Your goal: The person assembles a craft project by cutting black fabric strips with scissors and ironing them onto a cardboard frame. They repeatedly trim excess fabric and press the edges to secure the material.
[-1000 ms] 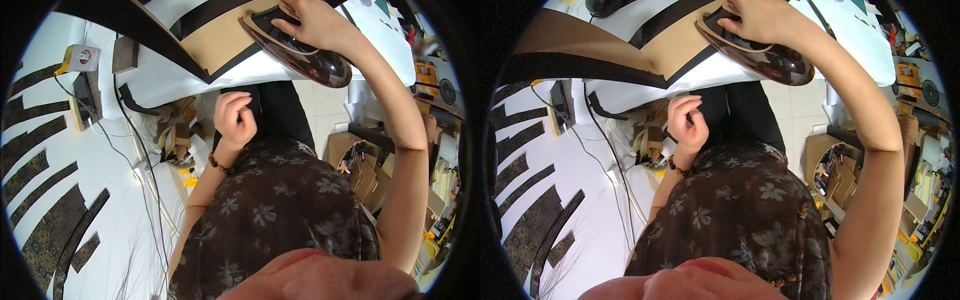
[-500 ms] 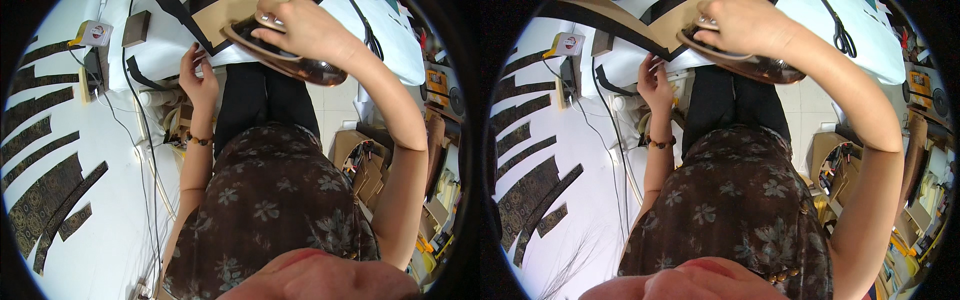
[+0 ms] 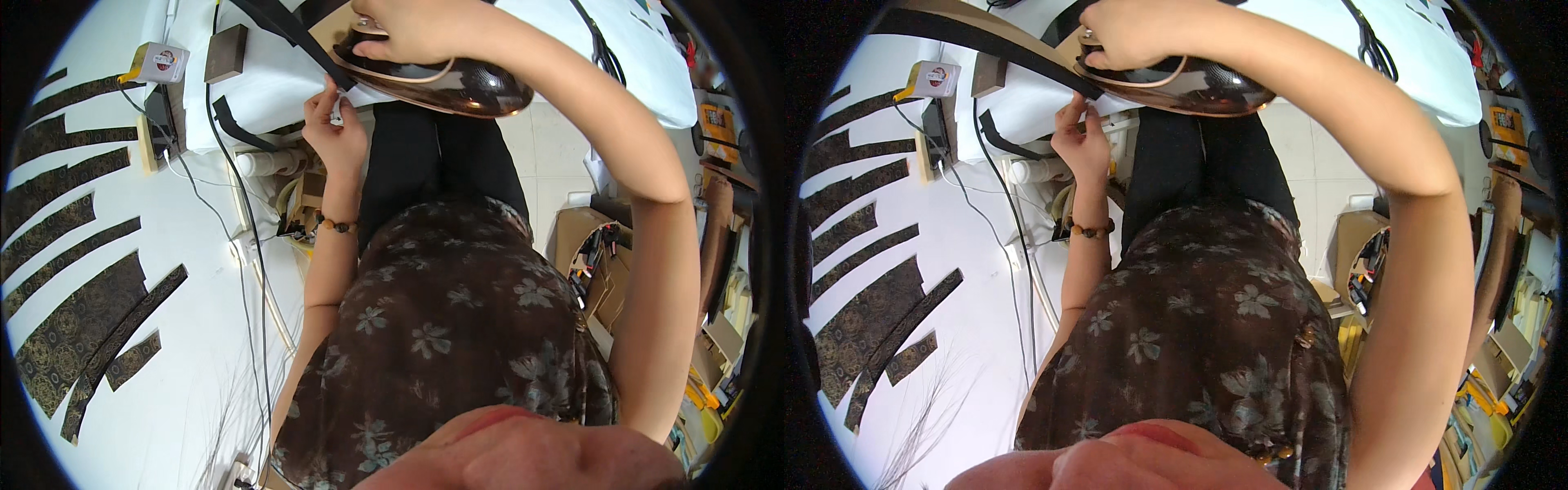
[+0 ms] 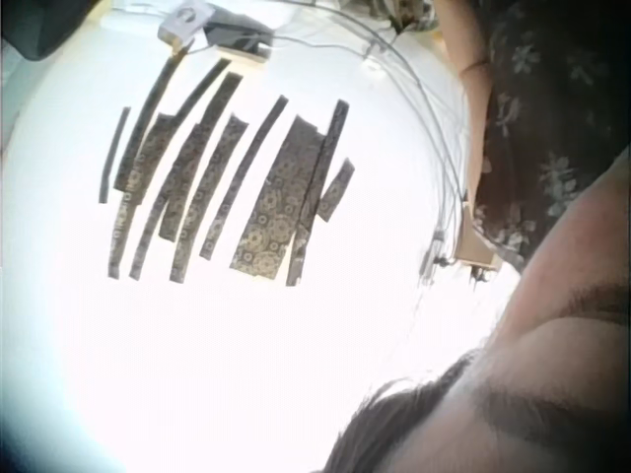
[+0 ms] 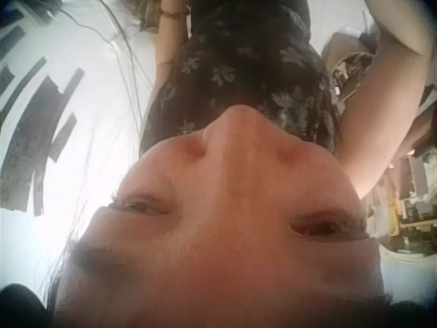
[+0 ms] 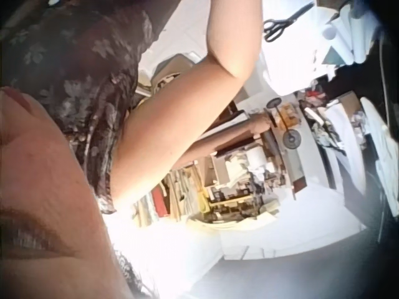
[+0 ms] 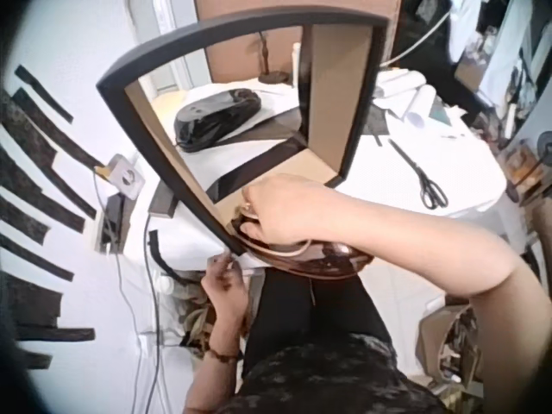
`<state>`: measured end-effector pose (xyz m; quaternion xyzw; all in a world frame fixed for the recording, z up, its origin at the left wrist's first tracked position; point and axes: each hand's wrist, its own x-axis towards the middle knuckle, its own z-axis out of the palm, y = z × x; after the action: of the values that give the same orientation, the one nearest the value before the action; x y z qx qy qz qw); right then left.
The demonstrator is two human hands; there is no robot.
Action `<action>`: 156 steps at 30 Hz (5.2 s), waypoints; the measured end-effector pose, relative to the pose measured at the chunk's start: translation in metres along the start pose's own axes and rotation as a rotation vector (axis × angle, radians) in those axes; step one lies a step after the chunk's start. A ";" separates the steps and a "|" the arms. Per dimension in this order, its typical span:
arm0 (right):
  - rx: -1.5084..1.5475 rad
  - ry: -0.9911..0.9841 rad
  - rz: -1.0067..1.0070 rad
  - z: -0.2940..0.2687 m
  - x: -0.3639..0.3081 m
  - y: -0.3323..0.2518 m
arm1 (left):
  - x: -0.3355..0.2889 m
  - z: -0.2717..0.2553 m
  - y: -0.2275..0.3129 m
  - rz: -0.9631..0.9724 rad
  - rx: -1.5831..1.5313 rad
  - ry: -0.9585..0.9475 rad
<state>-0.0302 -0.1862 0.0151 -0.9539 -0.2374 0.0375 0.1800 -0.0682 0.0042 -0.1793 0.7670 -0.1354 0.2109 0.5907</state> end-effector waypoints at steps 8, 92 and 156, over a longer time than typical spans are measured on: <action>1.001 -0.026 0.497 -0.018 -0.019 0.062 | 0.006 -0.022 0.020 -0.309 -0.271 0.080; 0.226 0.539 0.548 -0.002 -0.188 -0.017 | 0.127 -0.050 0.121 1.225 0.689 -0.607; 0.960 0.838 0.333 0.158 -0.254 0.057 | 0.072 0.057 0.177 1.325 0.962 -0.787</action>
<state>-0.2544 -0.3000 -0.1569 -0.7254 0.0466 -0.2082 0.6544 -0.0773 -0.0946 -0.0064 0.7124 -0.6381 0.2641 -0.1245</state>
